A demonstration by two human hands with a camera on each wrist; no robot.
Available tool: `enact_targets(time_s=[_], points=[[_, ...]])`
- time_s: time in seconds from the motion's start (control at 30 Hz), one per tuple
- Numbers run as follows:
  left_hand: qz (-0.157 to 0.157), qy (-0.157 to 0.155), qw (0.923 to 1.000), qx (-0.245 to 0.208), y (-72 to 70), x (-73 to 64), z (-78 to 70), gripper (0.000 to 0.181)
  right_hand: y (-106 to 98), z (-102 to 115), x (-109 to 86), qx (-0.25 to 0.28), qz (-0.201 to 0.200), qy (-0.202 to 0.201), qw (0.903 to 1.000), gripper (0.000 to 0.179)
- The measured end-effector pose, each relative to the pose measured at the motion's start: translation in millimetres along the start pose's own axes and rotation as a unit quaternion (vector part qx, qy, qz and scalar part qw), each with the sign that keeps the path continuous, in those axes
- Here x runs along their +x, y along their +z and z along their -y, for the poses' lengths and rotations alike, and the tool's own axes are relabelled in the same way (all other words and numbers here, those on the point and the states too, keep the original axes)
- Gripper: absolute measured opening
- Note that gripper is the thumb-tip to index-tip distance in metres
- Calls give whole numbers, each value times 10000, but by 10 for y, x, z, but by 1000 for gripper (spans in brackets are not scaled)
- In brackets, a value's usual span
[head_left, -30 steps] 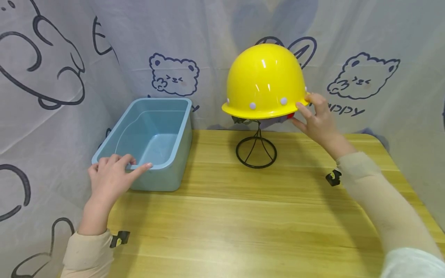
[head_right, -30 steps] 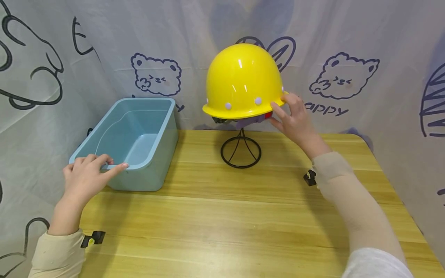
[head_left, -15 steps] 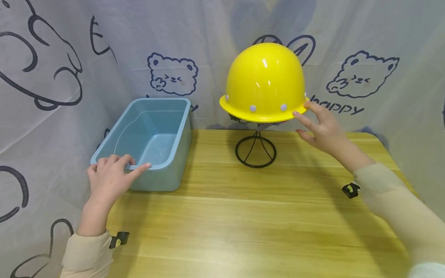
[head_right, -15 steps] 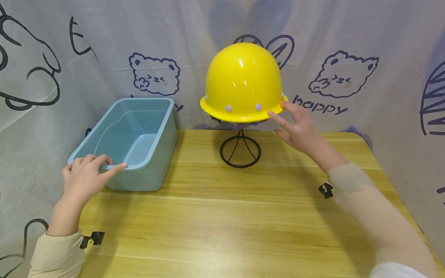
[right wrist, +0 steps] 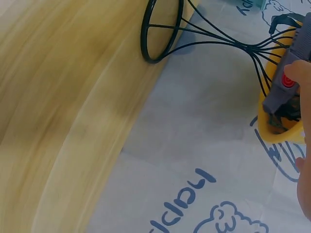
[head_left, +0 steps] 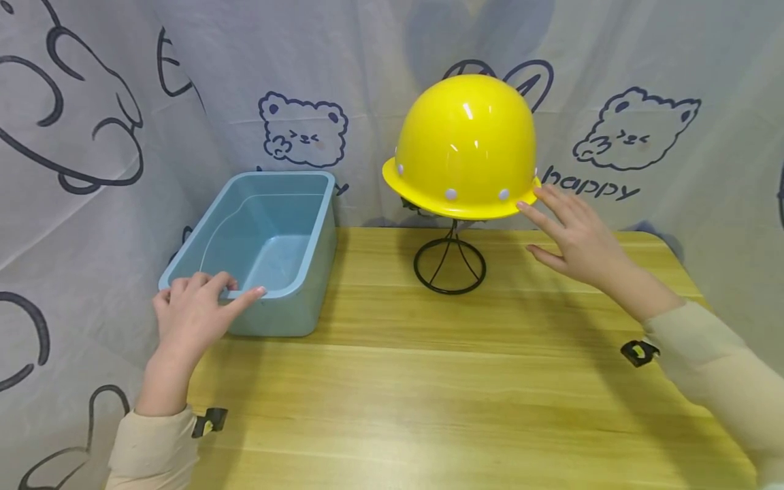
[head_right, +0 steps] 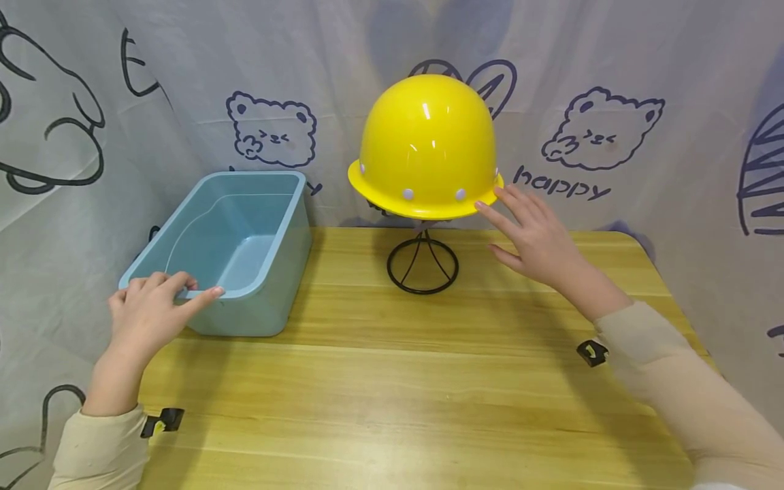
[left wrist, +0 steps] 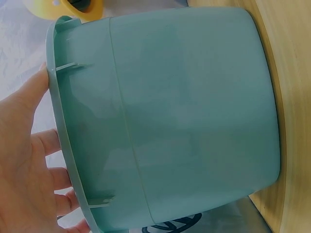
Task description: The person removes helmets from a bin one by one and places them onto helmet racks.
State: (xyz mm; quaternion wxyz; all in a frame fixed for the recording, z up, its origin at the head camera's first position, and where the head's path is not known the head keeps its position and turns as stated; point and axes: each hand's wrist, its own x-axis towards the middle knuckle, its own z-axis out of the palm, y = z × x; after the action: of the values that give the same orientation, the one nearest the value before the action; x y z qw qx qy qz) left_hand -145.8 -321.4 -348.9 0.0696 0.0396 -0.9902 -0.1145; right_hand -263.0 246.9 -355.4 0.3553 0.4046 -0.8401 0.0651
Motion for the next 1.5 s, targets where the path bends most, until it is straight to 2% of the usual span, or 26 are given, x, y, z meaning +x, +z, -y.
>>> enact_targets(time_s=[0.27, 0.5, 0.67, 0.83, 0.9, 1.13, 1.27, 1.4, 1.5], points=[[-19, -22, 10000, 18, 2, 5, 3, 79, -31, 113, 24, 141, 146, 200, 9996, 69], [-31, -8, 10000, 38, 8, 6, 6, 79, -30, 250, 93, 282, 262, 458, 9982, 66], [-37, 2, 10000, 24, 13, 12, 1, 78, -34, 274, 89, 202, 312, 466, 9982, 61], [-30, -3, 10000, 22, 10, 23, -7, 78, -42, 266, 84, 15, 491, 374, 9981, 83], [-17, -9, 10000, 22, 11, 25, -10, 78, -47, 266, 79, -82, 572, 336, 9978, 85], [-4, -12, 10000, 17, 6, 24, -22, 79, -64, 262, 70, -353, 695, 215, 9967, 80], [13, -3, 10000, 10, 4, 21, -18, 79, -69, 257, 62, -365, 704, 176, 9967, 77], [69, 12, 10000, 42, -9, 23, -10, 80, -76, 249, 60, -319, 675, 140, 9971, 63], [185, 49, 9997, 125, -37, 31, -17, 82, -82, 241, 55, -314, 684, 143, 9971, 64]])
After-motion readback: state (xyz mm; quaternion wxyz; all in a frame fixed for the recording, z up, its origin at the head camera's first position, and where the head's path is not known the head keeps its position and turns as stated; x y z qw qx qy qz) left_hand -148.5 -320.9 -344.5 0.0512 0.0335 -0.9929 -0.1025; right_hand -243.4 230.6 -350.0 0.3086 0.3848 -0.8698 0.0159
